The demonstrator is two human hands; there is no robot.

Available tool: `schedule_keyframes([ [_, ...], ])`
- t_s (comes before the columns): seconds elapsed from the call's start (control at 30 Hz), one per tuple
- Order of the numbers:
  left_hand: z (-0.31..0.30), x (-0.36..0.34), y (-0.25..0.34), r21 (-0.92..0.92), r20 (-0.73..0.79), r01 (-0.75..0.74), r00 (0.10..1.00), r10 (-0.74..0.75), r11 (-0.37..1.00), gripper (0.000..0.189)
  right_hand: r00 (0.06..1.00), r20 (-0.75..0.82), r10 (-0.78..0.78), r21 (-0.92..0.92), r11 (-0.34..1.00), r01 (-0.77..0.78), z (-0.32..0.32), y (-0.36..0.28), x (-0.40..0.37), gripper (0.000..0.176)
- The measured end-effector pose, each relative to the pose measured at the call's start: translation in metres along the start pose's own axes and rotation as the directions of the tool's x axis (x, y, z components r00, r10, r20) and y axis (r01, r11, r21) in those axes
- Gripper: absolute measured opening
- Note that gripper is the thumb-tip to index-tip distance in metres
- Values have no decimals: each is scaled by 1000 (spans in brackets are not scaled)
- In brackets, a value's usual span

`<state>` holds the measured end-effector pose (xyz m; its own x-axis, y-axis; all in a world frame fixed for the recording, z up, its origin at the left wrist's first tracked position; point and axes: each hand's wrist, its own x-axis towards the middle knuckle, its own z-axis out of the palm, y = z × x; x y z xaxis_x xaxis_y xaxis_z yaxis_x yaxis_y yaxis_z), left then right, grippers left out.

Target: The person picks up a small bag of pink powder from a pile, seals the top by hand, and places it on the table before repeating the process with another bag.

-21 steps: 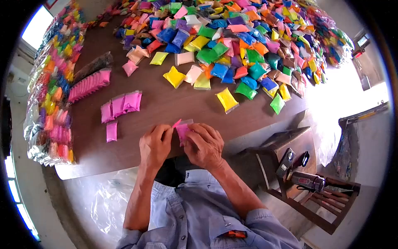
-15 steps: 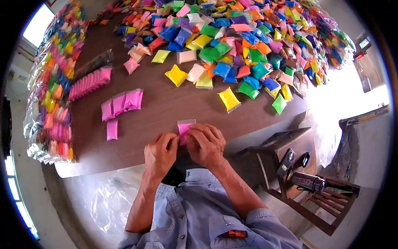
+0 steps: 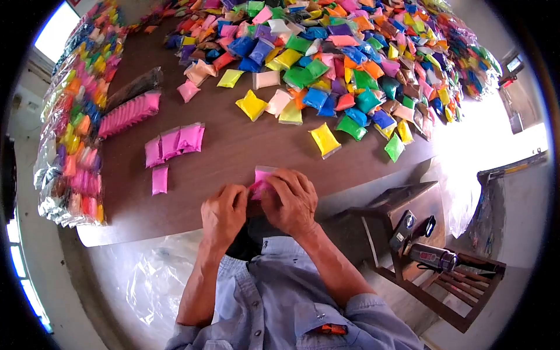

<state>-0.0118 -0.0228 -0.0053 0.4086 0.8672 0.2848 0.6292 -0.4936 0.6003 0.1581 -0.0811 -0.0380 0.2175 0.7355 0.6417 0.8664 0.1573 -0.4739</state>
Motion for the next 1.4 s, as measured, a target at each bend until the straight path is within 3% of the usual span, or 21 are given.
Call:
schedule_keyframes([
  [0.13,-1,12,-9,42,-19,33,999,-32,999,7,1000,20,-1,-8,1000,1,-5,-1,0,26],
  [0.2,-8,15,-5,-106,-60,7,998,-13,994,5,1000,28,-5,1,1000,5,-6,-2,3,25],
  [0.3,-15,2,6,-178,-79,13,997,-27,984,6,1000,19,-19,4,1000,19,-6,-2,4,25],
  [0.47,-5,-11,5,-157,-57,46,997,-55,986,7,999,34,9,-24,1000,-8,-5,-6,7,22],
  [0.57,-5,-5,-8,-33,-124,0,992,-5,999,6,1000,30,7,-39,999,-6,-4,-6,8,24],
  [0.73,-18,2,-4,39,-97,87,992,-83,995,5,1000,8,-4,-42,999,4,-1,-5,8,24],
  [0.83,-13,-3,8,-59,-124,-13,992,6,998,5,1000,11,25,-30,999,-25,-2,-6,7,23],
  [0.93,-2,-8,10,16,-70,-14,997,15,1000,6,999,11,37,-18,999,-37,-1,-6,8,21],
  [1.13,-13,-6,-15,42,-129,101,987,-95,994,6,998,19,56,-25,998,-55,-2,-8,9,25],
  [1.2,-18,-6,-10,26,-177,51,983,-45,998,6,997,37,74,-18,997,-73,-2,-9,10,27],
  [1.4,2,-19,9,-41,-128,-8,992,2,999,6,997,70,9,-28,1000,-7,-5,-2,3,32],
])
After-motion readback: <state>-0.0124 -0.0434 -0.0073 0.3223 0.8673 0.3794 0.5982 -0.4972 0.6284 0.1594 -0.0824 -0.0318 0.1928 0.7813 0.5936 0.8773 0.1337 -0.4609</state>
